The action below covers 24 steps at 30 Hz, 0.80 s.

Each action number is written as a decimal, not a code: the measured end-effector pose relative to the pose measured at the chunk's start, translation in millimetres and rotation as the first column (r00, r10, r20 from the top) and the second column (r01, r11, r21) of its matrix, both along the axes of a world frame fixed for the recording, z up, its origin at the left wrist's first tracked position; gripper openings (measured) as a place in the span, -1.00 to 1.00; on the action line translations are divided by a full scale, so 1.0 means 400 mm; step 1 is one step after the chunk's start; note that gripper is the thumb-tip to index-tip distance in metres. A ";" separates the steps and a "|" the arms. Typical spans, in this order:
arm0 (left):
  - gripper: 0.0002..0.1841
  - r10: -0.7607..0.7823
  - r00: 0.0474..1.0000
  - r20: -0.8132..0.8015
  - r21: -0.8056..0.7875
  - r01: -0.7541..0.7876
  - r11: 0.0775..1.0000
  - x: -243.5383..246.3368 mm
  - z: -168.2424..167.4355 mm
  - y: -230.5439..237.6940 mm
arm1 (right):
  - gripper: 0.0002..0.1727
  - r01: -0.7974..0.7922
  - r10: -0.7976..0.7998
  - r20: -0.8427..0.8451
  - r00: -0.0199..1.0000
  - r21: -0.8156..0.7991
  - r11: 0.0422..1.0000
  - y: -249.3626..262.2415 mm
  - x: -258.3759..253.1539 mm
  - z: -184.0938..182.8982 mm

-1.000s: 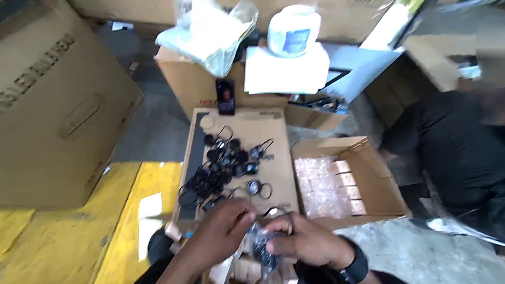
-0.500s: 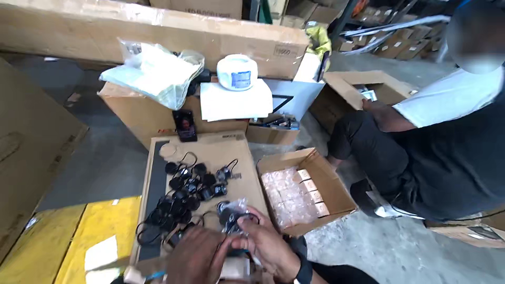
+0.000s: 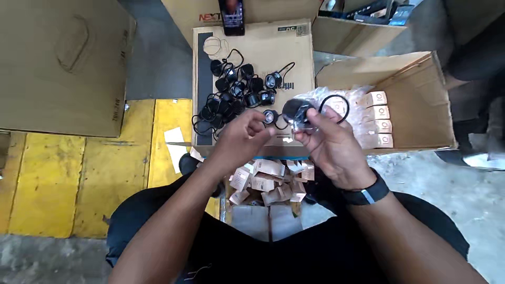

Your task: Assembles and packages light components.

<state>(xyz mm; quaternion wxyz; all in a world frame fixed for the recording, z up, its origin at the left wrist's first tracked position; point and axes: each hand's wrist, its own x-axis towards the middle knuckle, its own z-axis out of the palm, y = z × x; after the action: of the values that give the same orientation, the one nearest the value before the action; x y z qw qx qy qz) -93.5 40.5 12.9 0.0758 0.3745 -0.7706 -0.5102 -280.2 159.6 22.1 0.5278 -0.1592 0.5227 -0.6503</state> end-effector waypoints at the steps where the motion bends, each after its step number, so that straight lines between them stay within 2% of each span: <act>1: -0.46 -0.082 0.983 0.163 0.096 0.067 0.993 0.014 -0.024 -0.014 | -0.73 0.016 -0.016 0.000 1.000 -0.030 0.999 0.005 -0.013 0.009; 2: -0.33 -0.249 0.922 0.296 0.227 0.185 0.956 0.027 -0.061 -0.025 | -0.71 0.030 -0.030 0.005 1.000 -0.055 0.998 0.008 -0.024 0.018; 3: -0.20 -0.422 0.817 0.393 0.329 0.304 0.894 0.031 -0.103 -0.021 | -0.70 0.046 -0.045 0.015 0.999 -0.069 0.997 0.010 -0.035 0.026; 4: -0.07 -0.511 0.696 0.504 0.343 0.382 0.858 0.032 -0.152 0.002 | -0.69 0.065 -0.062 0.032 0.998 -0.074 0.995 0.011 -0.041 0.034; 6: 0.11 -0.477 0.513 0.714 0.263 0.434 0.862 0.030 -0.224 0.065 | -0.71 0.099 -0.093 0.071 0.993 -0.093 0.991 0.001 -0.052 0.049; 7: 0.15 -0.423 0.466 0.777 0.212 0.440 0.873 0.032 -0.261 0.090 | -0.72 0.115 -0.105 0.090 0.990 -0.108 0.988 -0.004 -0.056 0.053; 9: 0.10 -0.357 0.462 0.812 0.120 0.466 0.877 0.044 -0.333 0.124 | -0.73 0.120 -0.106 0.108 0.988 -0.132 0.984 0.000 -0.062 0.057; 11: 0.06 -0.344 0.455 0.821 0.093 0.489 0.867 0.064 -0.381 0.136 | -0.74 0.116 -0.102 0.109 0.989 -0.138 0.984 0.010 -0.065 0.056; 15: -0.07 -0.418 0.370 0.829 0.181 0.530 0.828 0.091 -0.420 0.138 | -0.75 0.119 -0.108 0.095 0.990 -0.130 0.984 0.024 -0.071 0.052; 17: -0.16 -0.471 0.361 0.805 0.224 0.551 0.804 0.100 -0.432 0.140 | -0.74 0.121 -0.108 0.104 0.989 -0.124 0.985 0.026 -0.070 0.047; 21: -0.22 -0.499 0.437 0.749 0.238 0.525 0.817 0.081 -0.418 0.117 | -0.70 0.069 -0.056 0.103 0.993 -0.128 0.989 0.027 -0.073 0.036; 24: -0.18 -0.471 0.573 0.671 0.189 0.482 0.856 0.027 -0.310 0.081 | -0.72 -0.072 0.077 0.048 0.996 -0.104 0.992 0.034 -0.074 0.030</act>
<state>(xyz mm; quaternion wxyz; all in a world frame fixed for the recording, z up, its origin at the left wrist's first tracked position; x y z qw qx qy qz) -82.6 72.9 -110.9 -0.3568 0.3164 -0.8161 -0.3265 -309.6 173.3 34.0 0.5564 -0.1885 0.4685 -0.6599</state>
